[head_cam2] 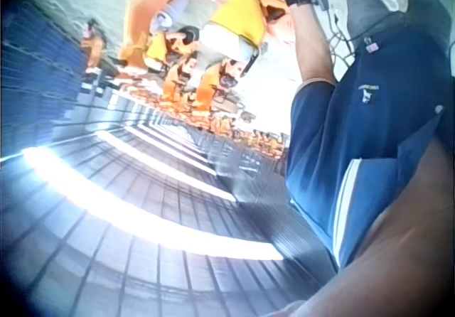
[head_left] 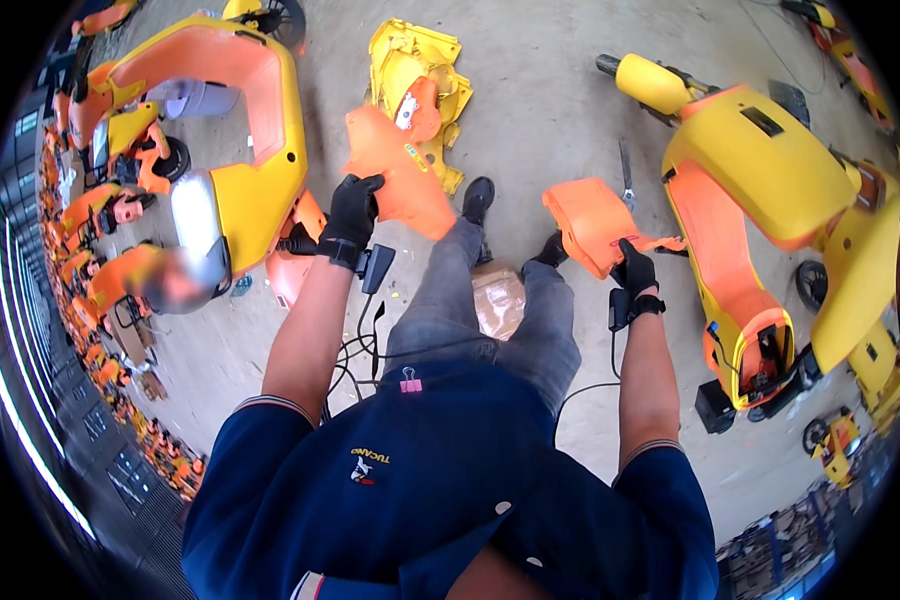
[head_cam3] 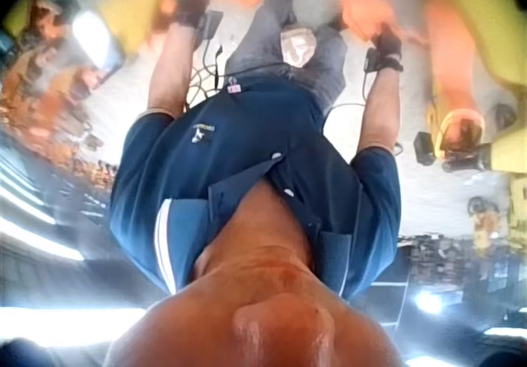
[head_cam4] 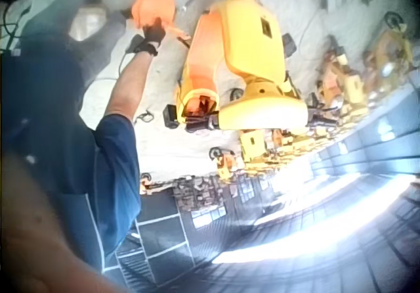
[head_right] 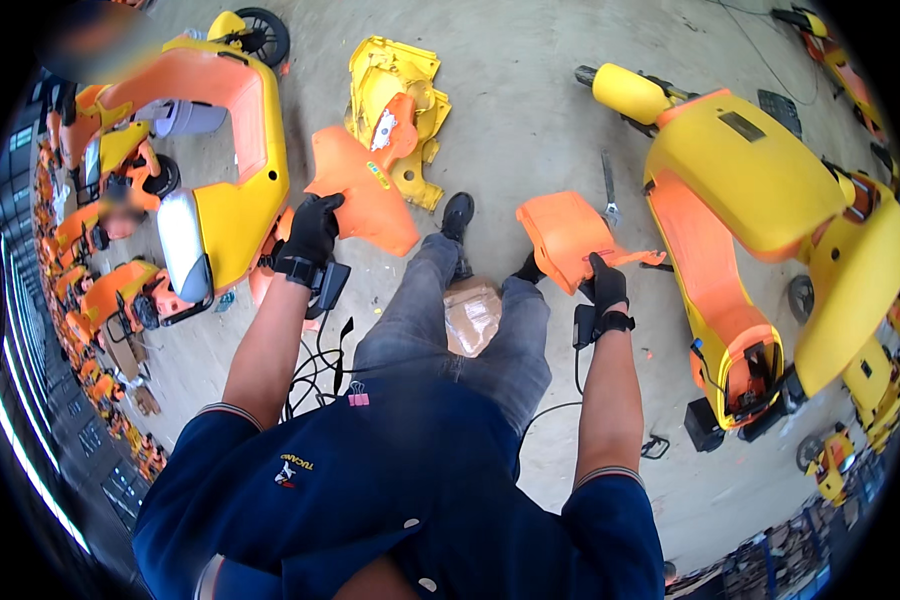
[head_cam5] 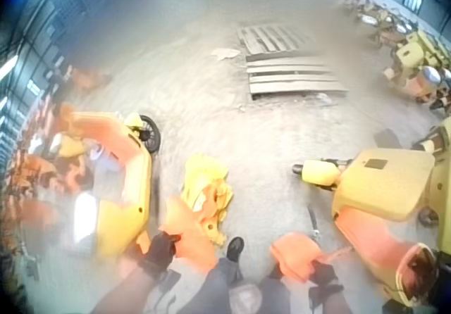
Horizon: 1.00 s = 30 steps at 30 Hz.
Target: The person walks through a warehouse filled with yellow electric scooters and picks up two orange plastic body panels. Sitting on the floor, they use a screwdriver to attach a white metal bracket to one of the panels, securing it with screws.
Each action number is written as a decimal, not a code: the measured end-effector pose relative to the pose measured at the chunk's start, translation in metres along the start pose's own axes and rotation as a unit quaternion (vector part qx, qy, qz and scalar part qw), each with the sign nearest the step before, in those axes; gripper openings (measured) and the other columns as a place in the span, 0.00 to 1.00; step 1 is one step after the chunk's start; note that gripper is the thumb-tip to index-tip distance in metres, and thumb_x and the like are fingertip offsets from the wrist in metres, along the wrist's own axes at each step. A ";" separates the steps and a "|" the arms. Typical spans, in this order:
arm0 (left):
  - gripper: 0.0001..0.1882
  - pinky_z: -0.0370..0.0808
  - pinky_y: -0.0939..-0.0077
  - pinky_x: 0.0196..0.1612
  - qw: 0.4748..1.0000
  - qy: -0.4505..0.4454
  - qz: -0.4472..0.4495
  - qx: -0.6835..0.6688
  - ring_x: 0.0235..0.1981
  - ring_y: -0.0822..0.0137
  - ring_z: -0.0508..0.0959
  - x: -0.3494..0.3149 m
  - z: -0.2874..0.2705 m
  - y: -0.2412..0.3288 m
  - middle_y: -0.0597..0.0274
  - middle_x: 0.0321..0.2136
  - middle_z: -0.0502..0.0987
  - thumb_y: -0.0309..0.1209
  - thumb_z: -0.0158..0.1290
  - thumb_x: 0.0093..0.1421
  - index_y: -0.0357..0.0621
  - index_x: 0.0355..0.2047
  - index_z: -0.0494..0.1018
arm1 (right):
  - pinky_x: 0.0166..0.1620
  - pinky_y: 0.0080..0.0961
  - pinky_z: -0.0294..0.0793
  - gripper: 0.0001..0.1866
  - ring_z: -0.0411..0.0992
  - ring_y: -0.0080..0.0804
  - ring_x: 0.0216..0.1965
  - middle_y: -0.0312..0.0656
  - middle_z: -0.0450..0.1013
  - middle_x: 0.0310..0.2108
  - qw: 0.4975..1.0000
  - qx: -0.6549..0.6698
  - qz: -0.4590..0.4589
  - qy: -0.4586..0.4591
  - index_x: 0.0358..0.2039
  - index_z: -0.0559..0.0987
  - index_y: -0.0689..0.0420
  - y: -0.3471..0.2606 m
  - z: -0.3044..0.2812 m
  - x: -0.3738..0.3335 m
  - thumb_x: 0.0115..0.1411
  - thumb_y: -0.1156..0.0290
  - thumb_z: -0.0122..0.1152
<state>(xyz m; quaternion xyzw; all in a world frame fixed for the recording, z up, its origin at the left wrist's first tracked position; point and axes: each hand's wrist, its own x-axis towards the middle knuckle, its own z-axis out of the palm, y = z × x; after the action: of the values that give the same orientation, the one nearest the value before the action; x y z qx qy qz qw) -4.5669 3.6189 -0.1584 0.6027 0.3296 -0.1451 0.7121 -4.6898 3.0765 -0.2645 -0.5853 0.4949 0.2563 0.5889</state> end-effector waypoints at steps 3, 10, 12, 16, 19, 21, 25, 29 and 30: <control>0.09 0.63 0.86 0.22 0.999 -0.032 0.013 0.026 0.21 0.81 0.70 -0.003 0.037 0.003 0.72 0.29 0.77 0.29 0.55 0.63 0.45 0.43 0.75 | 0.30 0.24 0.75 0.15 0.74 0.25 0.27 0.36 0.75 0.26 1.000 -0.022 -0.003 -0.021 0.32 0.81 0.57 -0.003 0.004 0.041 0.58 0.56 0.67; 0.18 0.73 0.76 0.46 0.993 -0.037 0.010 -0.109 0.42 0.70 0.77 -0.032 0.074 -0.023 0.60 0.45 0.78 0.25 0.53 0.64 0.36 0.54 0.71 | 0.25 0.22 0.69 0.18 0.70 0.23 0.22 0.33 0.70 0.20 0.996 0.031 0.003 -0.082 0.24 0.77 0.55 -0.023 0.018 0.060 0.60 0.53 0.65; 0.20 0.75 0.72 0.53 0.989 -0.038 0.011 -0.142 0.48 0.66 0.78 -0.038 0.079 -0.031 0.56 0.49 0.77 0.23 0.52 0.64 0.33 0.56 0.69 | 0.28 0.22 0.71 0.18 0.72 0.23 0.25 0.34 0.72 0.23 0.995 0.014 0.008 -0.095 0.28 0.78 0.56 -0.019 0.007 0.076 0.61 0.53 0.65; 0.18 0.76 0.73 0.50 0.993 -0.021 0.041 -0.112 0.46 0.68 0.79 -0.043 0.087 -0.036 0.57 0.47 0.78 0.25 0.51 0.65 0.33 0.55 0.70 | 0.32 0.22 0.74 0.17 0.74 0.24 0.29 0.35 0.74 0.28 0.990 0.048 -0.009 -0.130 0.35 0.79 0.57 -0.017 0.000 0.110 0.61 0.54 0.65; 0.17 0.76 0.74 0.48 0.995 0.004 0.071 -0.071 0.43 0.70 0.79 -0.040 0.078 -0.038 0.58 0.45 0.78 0.26 0.50 0.65 0.32 0.53 0.71 | 0.29 0.22 0.74 0.16 0.74 0.23 0.27 0.34 0.74 0.27 0.978 0.142 0.005 -0.154 0.37 0.78 0.55 -0.016 0.021 0.119 0.61 0.55 0.64; 0.16 0.76 0.75 0.46 0.996 0.018 0.091 -0.003 0.42 0.70 0.78 -0.035 0.062 -0.042 0.58 0.44 0.79 0.27 0.50 0.66 0.32 0.52 0.71 | 0.28 0.22 0.74 0.15 0.73 0.23 0.26 0.34 0.74 0.27 0.977 0.146 0.033 -0.153 0.37 0.78 0.54 -0.032 0.031 0.103 0.62 0.55 0.63; 0.14 0.75 0.74 0.44 0.991 0.035 0.098 0.084 0.40 0.70 0.78 -0.006 0.027 -0.069 0.57 0.41 0.79 0.28 0.49 0.66 0.31 0.47 0.73 | 0.26 0.21 0.73 0.13 0.72 0.23 0.23 0.33 0.72 0.23 0.973 0.169 0.042 -0.153 0.37 0.78 0.52 -0.033 0.061 0.122 0.61 0.57 0.64; 0.15 0.76 0.69 0.48 0.828 -0.030 0.275 0.488 0.44 0.65 0.79 0.036 -0.024 -0.112 0.57 0.43 0.78 0.28 0.48 0.66 0.31 0.50 0.71 | 0.22 0.16 0.67 0.13 0.68 0.19 0.19 0.31 0.69 0.19 0.986 0.122 0.033 -0.110 0.27 0.74 0.48 -0.030 0.102 0.151 0.63 0.55 0.63; 0.16 0.76 0.68 0.50 0.893 -0.043 0.233 0.382 0.45 0.64 0.79 0.039 -0.006 -0.107 0.57 0.45 0.78 0.27 0.48 0.66 0.31 0.52 0.70 | 0.22 0.16 0.69 0.16 0.69 0.20 0.19 0.33 0.72 0.21 0.983 0.120 0.017 -0.136 0.30 0.77 0.51 -0.015 0.104 0.178 0.60 0.51 0.65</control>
<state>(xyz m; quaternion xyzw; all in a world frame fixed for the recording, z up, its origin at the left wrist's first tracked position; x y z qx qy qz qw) -4.6045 3.6068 -0.2650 0.8810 0.0676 -0.1156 0.4539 -4.5794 3.1228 -0.4333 -0.4618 0.4470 0.2825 0.7121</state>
